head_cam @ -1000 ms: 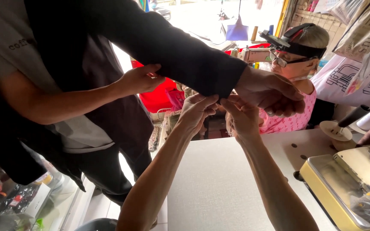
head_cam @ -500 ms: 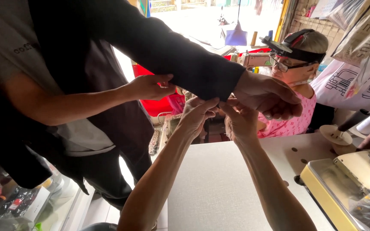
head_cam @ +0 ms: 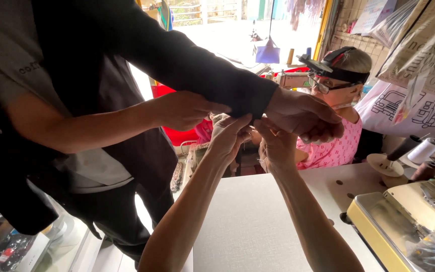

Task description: A tailor fits a jacket on a customer by adjusting the sleeve length and smoothing the fabric.

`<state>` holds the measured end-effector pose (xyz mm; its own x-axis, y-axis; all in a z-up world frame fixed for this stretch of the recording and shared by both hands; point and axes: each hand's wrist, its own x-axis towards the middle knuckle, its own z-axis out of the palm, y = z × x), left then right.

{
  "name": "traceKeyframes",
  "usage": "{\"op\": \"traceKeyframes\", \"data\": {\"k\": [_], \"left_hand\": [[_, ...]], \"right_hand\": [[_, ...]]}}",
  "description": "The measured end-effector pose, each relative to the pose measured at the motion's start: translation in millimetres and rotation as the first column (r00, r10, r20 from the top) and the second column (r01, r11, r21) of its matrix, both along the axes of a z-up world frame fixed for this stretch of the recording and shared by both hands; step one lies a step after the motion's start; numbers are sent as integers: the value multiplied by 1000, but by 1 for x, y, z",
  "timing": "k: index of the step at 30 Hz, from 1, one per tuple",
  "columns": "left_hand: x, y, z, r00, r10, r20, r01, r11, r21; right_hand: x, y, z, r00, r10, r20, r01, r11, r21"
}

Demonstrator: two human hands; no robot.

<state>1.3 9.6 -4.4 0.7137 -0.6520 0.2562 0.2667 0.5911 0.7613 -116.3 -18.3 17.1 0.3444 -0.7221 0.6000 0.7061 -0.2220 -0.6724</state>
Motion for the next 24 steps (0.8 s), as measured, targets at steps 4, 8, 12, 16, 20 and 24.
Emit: {"op": "traceKeyframes", "data": {"k": [4,8,12,16,20,24], "left_hand": [[-6,1,14,1000,12,-12,-12,999,-37],[-28,23,41,1000,3,-23,-5,996,-86],[-21,11,28,996,-77,-38,71,988,-136],[-29,17,25,994,-88,-63,78,987,-137],[-24,18,12,993,-98,-70,88,988,-130],[-20,11,6,987,-120,-111,98,979,-181]], "right_hand": [[18,-39,-21,1000,11,-19,-11,1000,0],[-2,-21,-11,993,43,-109,-39,998,42],[-3,-25,-22,991,78,-111,-73,996,51],[-17,-7,-11,995,30,-91,-25,998,56],[-28,-27,-38,926,9,-377,-30,998,-50],[-34,-56,-88,664,98,-741,-206,977,-55]]}}
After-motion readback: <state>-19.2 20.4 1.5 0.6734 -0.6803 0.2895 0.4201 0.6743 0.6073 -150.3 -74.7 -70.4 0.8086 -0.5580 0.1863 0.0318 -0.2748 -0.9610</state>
